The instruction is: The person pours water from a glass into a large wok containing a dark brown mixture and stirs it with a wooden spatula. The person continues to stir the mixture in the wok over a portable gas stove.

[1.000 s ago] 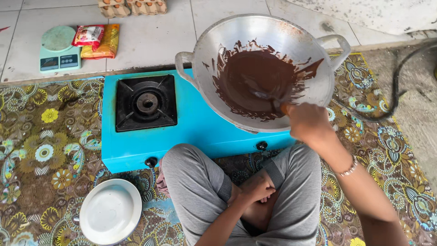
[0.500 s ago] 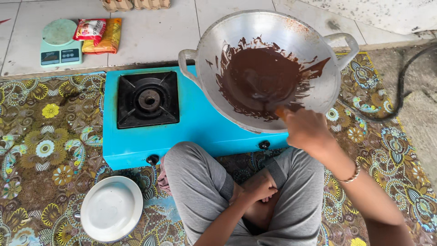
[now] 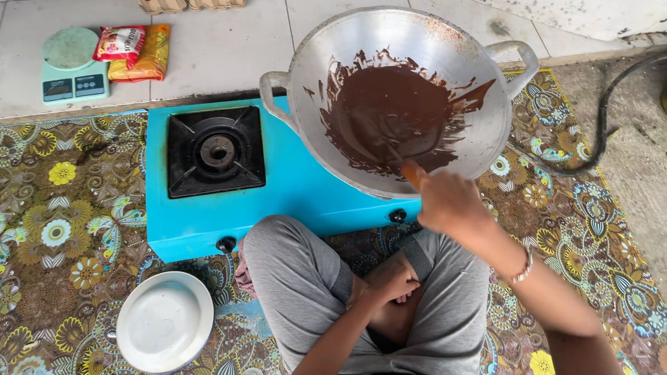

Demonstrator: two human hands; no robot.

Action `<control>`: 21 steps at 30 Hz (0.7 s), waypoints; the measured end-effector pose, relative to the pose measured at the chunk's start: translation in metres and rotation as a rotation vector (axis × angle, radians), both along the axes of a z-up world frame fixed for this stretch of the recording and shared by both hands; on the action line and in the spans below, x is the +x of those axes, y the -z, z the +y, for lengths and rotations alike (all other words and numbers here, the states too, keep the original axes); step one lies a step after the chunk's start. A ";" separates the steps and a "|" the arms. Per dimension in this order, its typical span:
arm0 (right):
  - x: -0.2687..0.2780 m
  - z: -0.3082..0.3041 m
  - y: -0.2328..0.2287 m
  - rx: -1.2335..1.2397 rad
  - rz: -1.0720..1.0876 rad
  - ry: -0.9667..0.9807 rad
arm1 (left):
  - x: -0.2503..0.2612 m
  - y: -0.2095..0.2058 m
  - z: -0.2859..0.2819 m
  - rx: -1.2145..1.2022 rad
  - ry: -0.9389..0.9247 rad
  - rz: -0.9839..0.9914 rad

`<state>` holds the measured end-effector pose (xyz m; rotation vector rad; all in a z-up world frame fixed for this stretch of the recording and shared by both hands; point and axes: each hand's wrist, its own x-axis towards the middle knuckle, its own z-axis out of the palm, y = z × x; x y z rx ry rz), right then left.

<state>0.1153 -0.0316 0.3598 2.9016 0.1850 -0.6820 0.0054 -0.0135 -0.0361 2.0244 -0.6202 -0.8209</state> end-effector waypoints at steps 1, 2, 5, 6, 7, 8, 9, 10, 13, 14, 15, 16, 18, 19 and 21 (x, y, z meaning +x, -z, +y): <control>0.004 -0.001 -0.002 0.077 0.011 0.020 | -0.002 0.000 -0.002 -0.002 -0.006 -0.005; 0.019 -0.008 0.002 0.077 0.013 0.026 | -0.003 0.004 -0.003 -0.002 0.000 -0.003; 0.049 -0.025 0.025 0.097 -0.088 0.022 | -0.004 0.012 -0.005 -0.015 -0.030 -0.024; 0.051 -0.030 0.041 0.036 -0.111 -0.019 | -0.005 0.013 -0.006 0.003 -0.030 -0.047; 0.053 -0.034 0.057 -0.026 -0.134 -0.060 | -0.005 0.015 -0.006 0.022 -0.030 -0.069; 0.043 -0.027 0.043 -0.025 -0.137 -0.068 | -0.001 0.010 -0.005 0.022 -0.038 -0.072; 0.032 -0.020 0.028 -0.055 -0.103 -0.084 | 0.002 0.007 -0.004 0.012 -0.038 -0.029; 0.016 -0.015 0.016 -0.088 -0.059 -0.091 | -0.004 0.003 -0.004 0.000 -0.029 0.024; 0.037 -0.033 -0.030 0.304 0.125 0.133 | 0.000 0.011 -0.003 -0.002 -0.010 -0.031; 0.048 -0.050 -0.032 0.305 0.122 0.138 | -0.002 -0.002 0.001 -0.002 -0.005 -0.033; 0.058 -0.067 -0.034 0.356 0.170 0.182 | -0.004 -0.014 0.005 -0.038 -0.039 -0.035; 0.068 -0.084 -0.035 0.405 0.220 0.222 | -0.007 -0.026 0.009 -0.074 -0.077 -0.035; 0.082 -0.114 -0.033 0.624 0.298 0.317 | -0.008 -0.035 0.011 -0.065 -0.082 -0.002; 0.090 -0.129 -0.033 0.851 0.375 0.412 | -0.007 -0.041 0.011 -0.054 -0.089 0.033; 0.094 -0.146 -0.031 0.914 0.419 0.398 | -0.008 -0.038 0.011 -0.068 -0.083 0.012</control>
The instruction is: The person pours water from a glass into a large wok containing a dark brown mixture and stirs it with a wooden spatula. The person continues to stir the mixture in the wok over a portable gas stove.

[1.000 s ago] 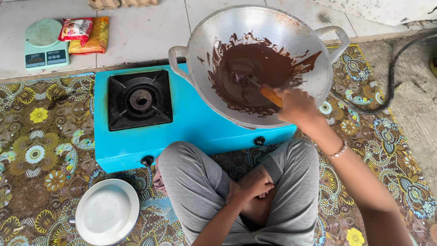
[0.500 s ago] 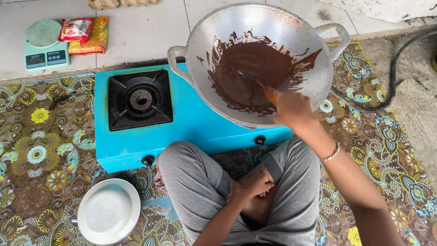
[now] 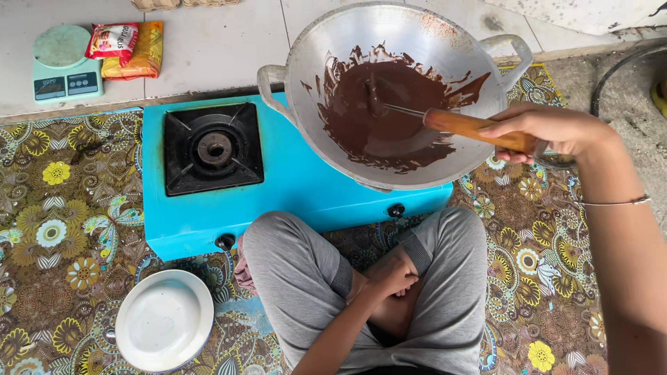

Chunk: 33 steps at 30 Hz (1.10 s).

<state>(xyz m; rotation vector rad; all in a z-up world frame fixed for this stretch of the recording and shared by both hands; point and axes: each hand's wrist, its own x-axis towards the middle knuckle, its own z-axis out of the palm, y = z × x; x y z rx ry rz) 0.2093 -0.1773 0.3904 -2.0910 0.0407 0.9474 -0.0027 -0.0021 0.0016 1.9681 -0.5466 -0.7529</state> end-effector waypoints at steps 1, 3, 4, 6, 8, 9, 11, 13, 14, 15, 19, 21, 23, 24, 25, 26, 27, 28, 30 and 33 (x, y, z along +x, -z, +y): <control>0.002 -0.009 0.001 0.074 0.026 -0.010 | 0.000 0.002 0.000 -0.011 0.009 -0.019; -0.003 -0.013 0.002 0.126 0.059 0.035 | 0.000 0.012 -0.002 -0.016 0.017 -0.042; -0.006 -0.015 0.003 0.179 0.093 0.080 | 0.001 0.017 -0.004 -0.021 0.025 -0.064; -0.016 -0.016 0.003 0.143 0.078 0.144 | 0.001 0.012 -0.002 -0.009 0.023 -0.054; -0.023 -0.024 0.012 0.107 0.065 0.210 | 0.000 0.011 -0.001 0.003 0.021 -0.043; -0.024 -0.031 0.019 0.205 0.041 0.142 | 0.000 0.013 -0.002 -0.018 0.013 -0.033; -0.030 -0.038 0.027 0.304 0.019 0.071 | -0.001 0.017 -0.004 -0.040 0.001 -0.023; -0.039 -0.039 0.028 0.145 0.015 0.032 | 0.000 0.019 -0.005 -0.012 0.018 -0.003; -0.045 -0.028 0.019 0.146 0.016 0.029 | 0.001 0.018 -0.004 -0.011 0.015 -0.002; -0.052 -0.019 0.010 0.049 0.015 0.066 | 0.001 0.016 -0.003 -0.003 0.017 0.007; -0.048 -0.029 0.031 -0.085 -0.135 0.053 | -0.001 0.007 0.000 -0.024 -0.013 0.076; -0.055 -0.014 0.008 -0.343 -0.229 -0.024 | 0.000 -0.002 0.004 -0.003 -0.001 0.058; -0.065 0.002 -0.005 -0.593 -0.323 -0.098 | 0.000 -0.006 0.007 0.018 0.010 0.041; -0.071 0.010 -0.009 -0.791 -0.435 -0.190 | 0.000 -0.007 0.008 0.024 0.016 0.031; -0.078 0.018 -0.012 -0.986 -0.549 -0.283 | 0.001 -0.008 0.009 0.031 0.022 0.020; -0.083 0.027 -0.012 -0.983 -0.550 -0.280 | 0.000 -0.009 0.008 0.034 0.023 0.019; -0.088 0.036 -0.012 -1.098 -0.524 -0.343 | 0.000 -0.011 0.009 -0.003 0.026 0.034; -0.093 0.044 -0.012 -1.213 -0.497 -0.405 | 0.000 -0.012 0.009 -0.039 0.028 0.050; -0.097 0.058 -0.004 -1.213 -0.504 -0.452 | -0.002 -0.007 0.008 -0.028 0.029 0.045; -0.083 0.059 0.034 -1.220 -0.609 -0.555 | -0.001 -0.012 0.009 0.000 0.027 0.034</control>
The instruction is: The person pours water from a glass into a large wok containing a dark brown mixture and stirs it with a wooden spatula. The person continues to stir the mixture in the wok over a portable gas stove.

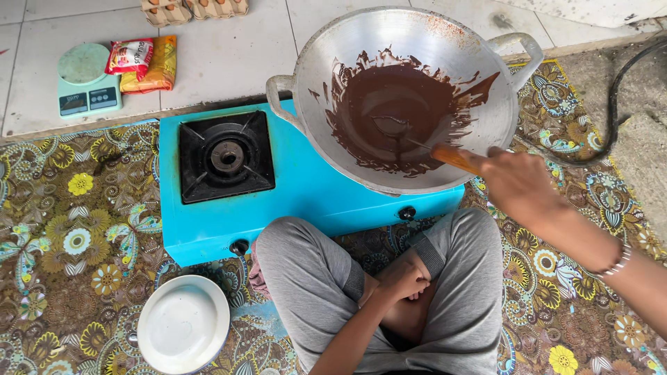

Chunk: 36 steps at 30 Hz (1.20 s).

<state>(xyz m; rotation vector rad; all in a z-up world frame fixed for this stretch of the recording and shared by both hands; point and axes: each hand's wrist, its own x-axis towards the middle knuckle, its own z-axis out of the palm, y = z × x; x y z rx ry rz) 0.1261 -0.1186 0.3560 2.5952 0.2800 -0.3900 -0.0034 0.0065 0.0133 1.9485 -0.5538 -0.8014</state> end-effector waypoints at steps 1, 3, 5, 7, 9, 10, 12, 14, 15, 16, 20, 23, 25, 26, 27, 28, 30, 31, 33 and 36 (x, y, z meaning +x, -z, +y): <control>0.007 -0.003 0.018 -0.013 -0.046 -0.093 | 0.000 -0.003 0.001 0.017 -0.003 -0.003; 0.017 0.009 0.031 0.001 -0.101 -0.152 | 0.000 0.041 -0.011 0.053 0.020 -0.032; 0.021 0.016 0.044 0.015 -0.154 -0.208 | -0.002 0.059 -0.016 0.089 0.046 -0.057; 0.021 0.021 0.056 -0.015 -0.230 -0.265 | 0.000 0.049 -0.013 0.140 0.072 -0.063; -0.004 0.030 0.040 -0.016 -0.214 -0.269 | 0.000 0.040 -0.009 0.136 0.069 -0.049; -0.016 0.034 0.031 -0.024 -0.198 -0.276 | 0.001 0.036 -0.008 0.124 0.065 -0.035; -0.021 0.037 0.034 -0.045 -0.186 -0.265 | 0.003 0.031 -0.007 0.128 0.072 -0.031; -0.018 0.041 0.030 -0.071 -0.171 -0.249 | 0.004 0.032 -0.008 0.128 0.086 -0.026; -0.011 0.044 0.024 -0.004 -0.191 -0.284 | 0.005 0.034 -0.009 0.108 0.092 -0.015; -0.004 0.048 0.018 0.064 -0.212 -0.318 | 0.006 0.037 -0.008 0.091 0.098 -0.005; 0.036 0.023 0.065 -0.013 -0.197 -0.342 | 0.003 0.022 0.000 0.077 0.083 0.028; 0.005 0.034 0.028 -0.047 -0.162 -0.319 | 0.007 0.013 0.004 0.084 0.067 0.013; -0.032 0.050 -0.018 -0.068 -0.017 -0.280 | 0.002 0.009 0.002 0.120 0.069 -0.039; -0.028 0.050 -0.012 -0.069 -0.016 -0.278 | 0.003 0.004 0.001 0.118 0.071 -0.039; -0.025 0.050 -0.007 -0.060 -0.047 -0.293 | 0.004 -0.001 0.000 0.137 0.077 -0.044; -0.022 0.050 0.000 -0.046 -0.079 -0.305 | 0.004 -0.006 0.002 0.160 0.086 -0.049; 0.017 0.031 0.058 0.015 -0.132 -0.319 | 0.002 -0.010 0.003 0.156 0.083 -0.060; 0.037 0.023 0.087 0.073 -0.185 -0.336 | 0.001 -0.013 0.003 0.150 0.077 -0.071; 0.038 0.024 0.079 0.065 -0.183 -0.322 | 0.002 0.002 0.003 0.150 0.064 -0.063; 0.006 0.038 0.035 0.072 -0.177 -0.316 | 0.002 0.016 0.003 0.103 0.048 0.021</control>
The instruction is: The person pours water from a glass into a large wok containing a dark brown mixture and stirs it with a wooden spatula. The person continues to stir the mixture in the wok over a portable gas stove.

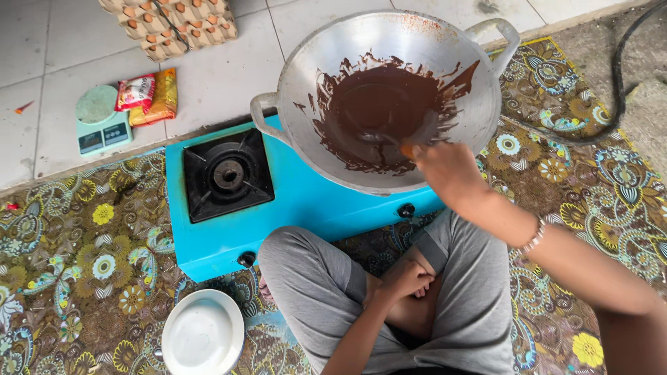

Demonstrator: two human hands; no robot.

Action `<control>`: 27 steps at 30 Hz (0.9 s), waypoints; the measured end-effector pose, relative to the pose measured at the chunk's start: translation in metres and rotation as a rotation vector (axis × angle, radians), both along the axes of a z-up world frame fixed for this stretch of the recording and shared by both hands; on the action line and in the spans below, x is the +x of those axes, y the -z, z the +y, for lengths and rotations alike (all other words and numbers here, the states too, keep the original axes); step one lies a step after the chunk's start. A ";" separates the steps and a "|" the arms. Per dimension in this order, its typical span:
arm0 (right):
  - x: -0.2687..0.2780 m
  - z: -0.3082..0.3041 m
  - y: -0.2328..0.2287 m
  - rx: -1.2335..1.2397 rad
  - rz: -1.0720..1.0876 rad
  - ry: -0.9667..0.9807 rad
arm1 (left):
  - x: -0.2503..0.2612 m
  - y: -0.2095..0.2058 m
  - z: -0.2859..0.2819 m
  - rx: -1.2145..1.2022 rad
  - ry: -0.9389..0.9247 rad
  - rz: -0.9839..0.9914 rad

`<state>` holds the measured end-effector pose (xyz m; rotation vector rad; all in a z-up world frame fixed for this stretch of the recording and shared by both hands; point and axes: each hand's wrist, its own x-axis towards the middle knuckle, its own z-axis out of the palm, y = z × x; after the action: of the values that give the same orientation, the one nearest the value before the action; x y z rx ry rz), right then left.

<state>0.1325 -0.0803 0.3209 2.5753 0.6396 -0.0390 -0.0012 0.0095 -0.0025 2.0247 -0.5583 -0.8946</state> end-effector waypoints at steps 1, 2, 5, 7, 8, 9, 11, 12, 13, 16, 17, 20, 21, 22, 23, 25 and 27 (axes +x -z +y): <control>-0.015 0.006 -0.020 0.015 0.005 -0.005 | 0.003 0.004 0.000 -0.047 -0.003 0.076; -0.020 0.008 -0.023 0.021 0.005 -0.005 | 0.005 -0.002 0.001 -0.040 -0.003 0.076; -0.026 0.014 -0.024 -0.122 0.061 0.084 | 0.009 -0.013 0.004 -0.055 0.011 0.124; -0.016 0.013 -0.018 0.082 0.044 0.040 | 0.008 -0.017 0.002 -0.054 0.007 0.133; -0.005 0.013 -0.005 0.085 0.046 0.046 | 0.007 -0.016 0.001 -0.051 0.012 0.135; 0.006 0.013 0.007 0.060 -0.052 -0.011 | 0.006 -0.015 0.000 -0.025 0.012 0.090; 0.028 0.006 0.043 0.041 -0.150 -0.062 | 0.008 -0.022 0.002 0.007 0.016 0.045; 0.036 -0.001 0.067 -0.007 -0.174 -0.068 | 0.008 -0.030 0.003 0.009 0.012 0.030; 0.045 -0.007 0.091 -0.055 -0.197 -0.073 | 0.008 -0.037 0.005 0.012 0.008 0.015; -0.002 -0.007 0.048 -0.069 -0.140 -0.080 | 0.007 -0.033 0.006 0.030 0.013 0.022; -0.015 -0.003 0.020 -0.067 -0.138 -0.077 | 0.008 -0.031 0.005 0.032 0.016 0.024; -0.032 0.000 -0.023 -0.115 -0.068 -0.010 | 0.009 -0.027 0.005 0.049 0.013 0.039; -0.023 -0.005 -0.012 -0.077 -0.043 0.031 | 0.008 -0.028 0.005 0.031 0.018 0.060; -0.013 -0.009 -0.001 -0.039 -0.022 0.070 | 0.009 -0.029 0.005 0.013 0.021 0.078; 0.000 -0.009 0.008 -0.038 -0.024 0.071 | 0.011 -0.027 0.004 0.014 0.023 0.076; 0.025 -0.008 0.029 -0.047 -0.057 0.037 | 0.010 -0.022 0.004 0.056 0.021 0.031; 0.037 -0.010 0.046 -0.008 -0.053 0.044 | 0.008 -0.024 0.004 0.050 0.022 0.020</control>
<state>0.1694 -0.0907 0.2744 2.5731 0.5622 0.0117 0.0070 0.0139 0.0219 2.0556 -0.5537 -0.9498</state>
